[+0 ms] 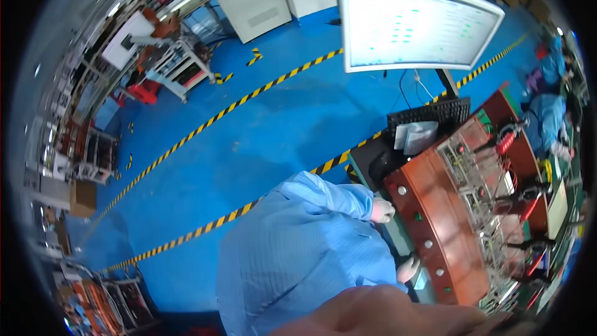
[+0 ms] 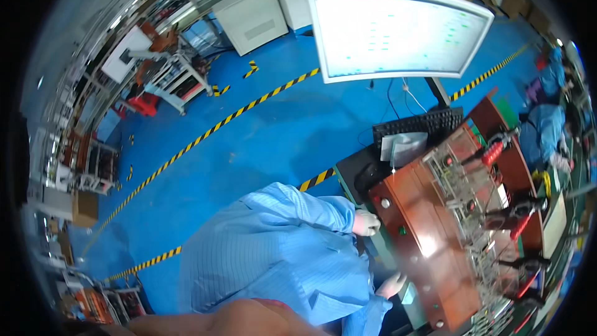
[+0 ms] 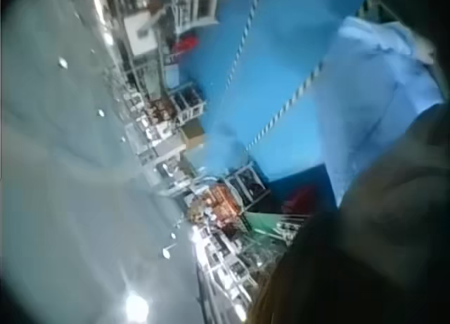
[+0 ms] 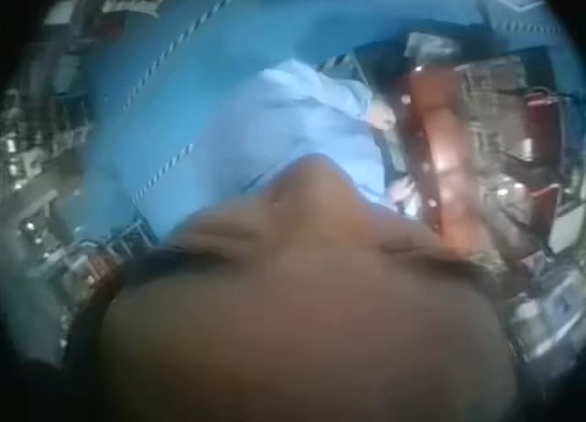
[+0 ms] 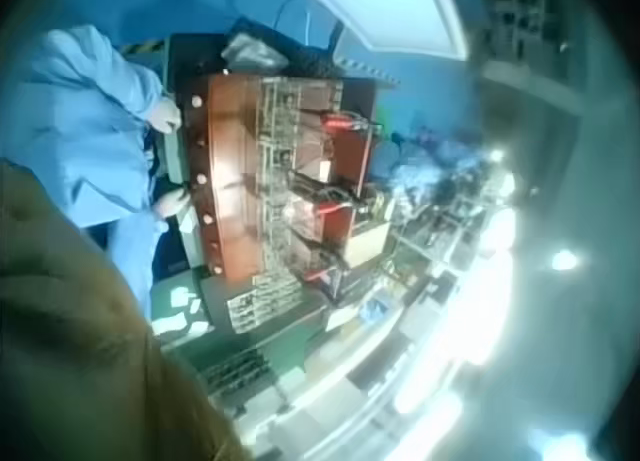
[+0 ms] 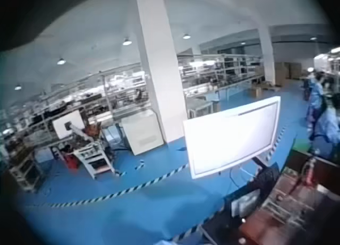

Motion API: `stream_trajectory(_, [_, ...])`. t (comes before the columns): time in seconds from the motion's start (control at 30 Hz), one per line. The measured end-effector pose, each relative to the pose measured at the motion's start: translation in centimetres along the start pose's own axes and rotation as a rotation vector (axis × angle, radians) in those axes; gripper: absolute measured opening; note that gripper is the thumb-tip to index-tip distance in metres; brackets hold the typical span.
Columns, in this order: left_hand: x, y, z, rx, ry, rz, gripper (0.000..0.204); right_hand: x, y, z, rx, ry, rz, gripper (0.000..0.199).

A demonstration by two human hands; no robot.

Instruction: Placing printed circuit boards (PCBs) into a testing fixture and organizing them into storage trays and boxes.

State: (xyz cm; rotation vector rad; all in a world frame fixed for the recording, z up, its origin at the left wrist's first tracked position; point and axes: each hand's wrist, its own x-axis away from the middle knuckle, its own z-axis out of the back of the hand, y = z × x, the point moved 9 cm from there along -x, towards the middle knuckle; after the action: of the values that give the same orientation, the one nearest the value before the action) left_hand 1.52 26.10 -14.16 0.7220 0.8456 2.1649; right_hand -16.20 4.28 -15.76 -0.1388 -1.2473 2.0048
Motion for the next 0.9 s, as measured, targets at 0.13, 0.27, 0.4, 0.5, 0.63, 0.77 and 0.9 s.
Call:
stream_trajectory(0.13, [0.7, -0.7, 0.2, 0.034, 0.044, -0.029, 0.022, -1.0, -0.9, -0.5, 0.095, -0.053, 0.04, 0.036])
stream_trajectory(0.27, [0.3, -0.6, 0.4, 0.064, 0.034, -0.07, 0.02, -2.2, 1.8, -0.6, 0.014, -0.009, 0.158, 0.029])
stream_trajectory(0.4, [-0.2, -0.8, 0.2, 0.052, 0.003, -0.082, 0.02, -4.7, 6.1, -0.9, 0.035, -0.03, 0.127, 0.03])
stream_trajectory(0.5, [-0.2, -0.7, 0.0, 0.063, -0.029, -0.074, 0.02, -5.0, 6.2, -1.0, 0.016, -0.033, 0.151, 0.03])
stream_trajectory(0.63, [-0.3, -0.7, 0.0, 0.07, -0.027, -0.086, 0.019, -5.2, 6.3, -1.1, 0.006, -0.048, 0.15, 0.029])
stream_trajectory(0.77, [-0.2, -0.7, -0.1, 0.079, -0.021, -0.092, 0.019, -5.1, 6.2, -1.2, 0.006, -0.044, 0.142, 0.029])
stream_trajectory(0.9, [-0.2, -0.9, -0.2, 0.07, -0.028, -0.086, 0.019, -5.0, 6.1, -1.4, 0.003, -0.039, 0.137, 0.029])
